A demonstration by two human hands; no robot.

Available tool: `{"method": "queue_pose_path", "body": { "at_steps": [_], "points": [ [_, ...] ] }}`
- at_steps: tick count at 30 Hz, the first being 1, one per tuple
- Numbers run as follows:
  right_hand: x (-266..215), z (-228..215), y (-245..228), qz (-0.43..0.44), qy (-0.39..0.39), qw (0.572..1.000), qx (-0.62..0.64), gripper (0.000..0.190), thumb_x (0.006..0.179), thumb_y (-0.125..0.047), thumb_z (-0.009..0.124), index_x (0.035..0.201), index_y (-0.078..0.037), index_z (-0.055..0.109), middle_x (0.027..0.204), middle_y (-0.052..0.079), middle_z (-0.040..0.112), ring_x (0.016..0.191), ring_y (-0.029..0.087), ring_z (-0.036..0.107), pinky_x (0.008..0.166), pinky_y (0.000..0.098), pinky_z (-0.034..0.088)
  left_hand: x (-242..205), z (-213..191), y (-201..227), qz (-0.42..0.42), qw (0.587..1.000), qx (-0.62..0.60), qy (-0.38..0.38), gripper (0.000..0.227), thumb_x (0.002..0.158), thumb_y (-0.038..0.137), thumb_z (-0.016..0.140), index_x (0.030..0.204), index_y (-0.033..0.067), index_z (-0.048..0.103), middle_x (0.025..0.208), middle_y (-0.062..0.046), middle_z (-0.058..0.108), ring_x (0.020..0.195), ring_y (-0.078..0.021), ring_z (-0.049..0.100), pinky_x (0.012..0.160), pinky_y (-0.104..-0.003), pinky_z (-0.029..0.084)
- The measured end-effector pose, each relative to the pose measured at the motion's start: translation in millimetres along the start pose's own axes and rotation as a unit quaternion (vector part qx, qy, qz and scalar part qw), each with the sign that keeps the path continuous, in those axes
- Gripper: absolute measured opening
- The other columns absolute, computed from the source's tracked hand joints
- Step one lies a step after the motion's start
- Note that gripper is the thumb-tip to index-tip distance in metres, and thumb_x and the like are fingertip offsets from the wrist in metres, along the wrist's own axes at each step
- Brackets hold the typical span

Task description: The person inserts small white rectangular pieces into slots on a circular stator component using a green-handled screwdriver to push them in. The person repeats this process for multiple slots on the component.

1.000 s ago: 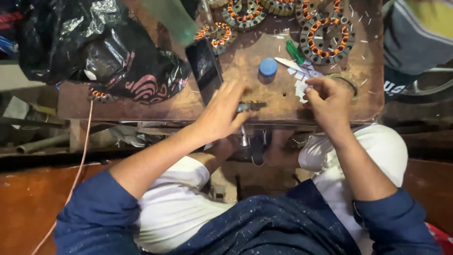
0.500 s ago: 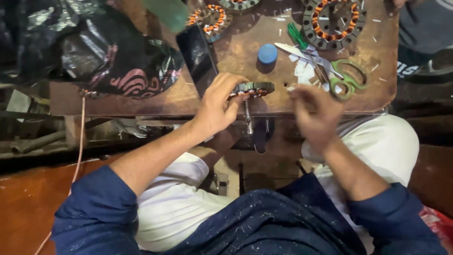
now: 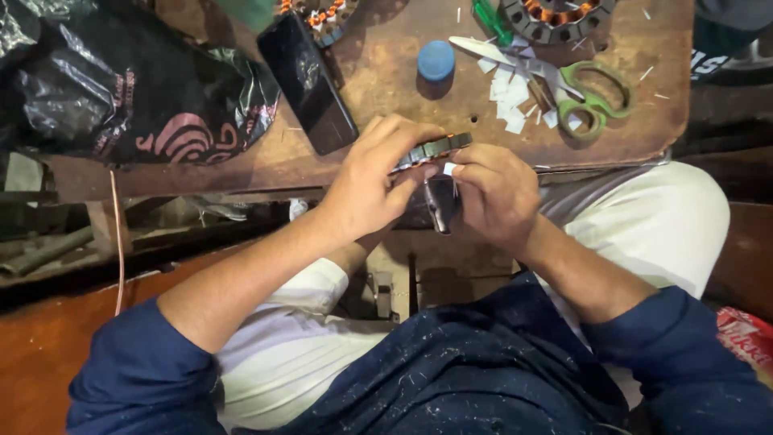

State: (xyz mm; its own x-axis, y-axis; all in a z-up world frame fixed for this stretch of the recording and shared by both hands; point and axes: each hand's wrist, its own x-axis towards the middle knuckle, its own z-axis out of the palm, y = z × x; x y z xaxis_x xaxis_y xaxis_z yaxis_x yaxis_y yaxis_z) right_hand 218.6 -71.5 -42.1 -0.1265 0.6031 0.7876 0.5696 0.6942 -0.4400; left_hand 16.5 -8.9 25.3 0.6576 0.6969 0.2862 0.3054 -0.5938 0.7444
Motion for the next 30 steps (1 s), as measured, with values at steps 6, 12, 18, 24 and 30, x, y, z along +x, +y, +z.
{"method": "queue_pose_path", "body": {
  "at_steps": [6,12,18,24,30],
  "points": [
    [2,-1,1,0.001,-0.008,1.0,0.028,0.024,0.09,0.015,0.068,0.107,0.002,0.059,0.104,0.019,0.069,0.093,0.036,0.071,0.083,0.0437,0.06,0,2,-5,-0.031,0.999,-0.008,0.013,0.036,0.086,0.001,0.071,0.122,0.0036,0.066,0.114,-0.012,0.068,0.11,-0.0346,0.062,0.098,-0.041,0.049],
    [16,-7,1,-0.039,-0.038,0.998,0.028,0.023,0.084,0.014,0.068,0.105,0.003,0.065,0.107,0.019,0.071,0.093,0.037,0.073,0.08,0.0441,0.061,5,1,-5,-0.018,0.999,-0.039,0.025,0.034,0.086,0.002,0.073,0.119,0.004,0.068,0.115,-0.013,0.069,0.109,-0.0335,0.063,0.097,-0.039,0.049],
    [5,-15,2,-0.031,-0.035,0.999,-0.021,0.024,0.086,0.01,0.08,0.108,0.004,0.072,0.103,0.017,0.07,0.089,0.032,0.072,0.073,0.0396,0.06,-6,4,-12,-0.041,0.999,-0.031,0.013,0.036,0.086,-0.002,0.072,0.121,0.0035,0.068,0.115,-0.013,0.071,0.111,-0.0336,0.064,0.1,-0.04,0.049],
    [17,-13,10,-0.057,-0.038,0.998,0.017,0.023,0.084,0.007,0.079,0.106,0.003,0.073,0.102,0.016,0.072,0.09,0.032,0.073,0.074,0.0395,0.06,-1,2,-12,-0.042,0.998,-0.046,0.012,0.033,0.089,0.001,0.075,0.121,0.0036,0.069,0.115,-0.011,0.072,0.11,-0.0311,0.066,0.099,-0.039,0.05],
    [15,-16,8,0.049,-0.044,0.996,0.06,0.021,0.087,0.007,0.079,0.105,-0.003,0.073,0.101,0.011,0.074,0.093,0.028,0.074,0.079,0.0372,0.059,0,-4,-11,-0.014,0.999,-0.042,-0.01,0.036,0.089,0.007,0.076,0.123,0.0022,0.066,0.114,-0.013,0.071,0.11,-0.0305,0.066,0.098,-0.039,0.051]
  ]
}}
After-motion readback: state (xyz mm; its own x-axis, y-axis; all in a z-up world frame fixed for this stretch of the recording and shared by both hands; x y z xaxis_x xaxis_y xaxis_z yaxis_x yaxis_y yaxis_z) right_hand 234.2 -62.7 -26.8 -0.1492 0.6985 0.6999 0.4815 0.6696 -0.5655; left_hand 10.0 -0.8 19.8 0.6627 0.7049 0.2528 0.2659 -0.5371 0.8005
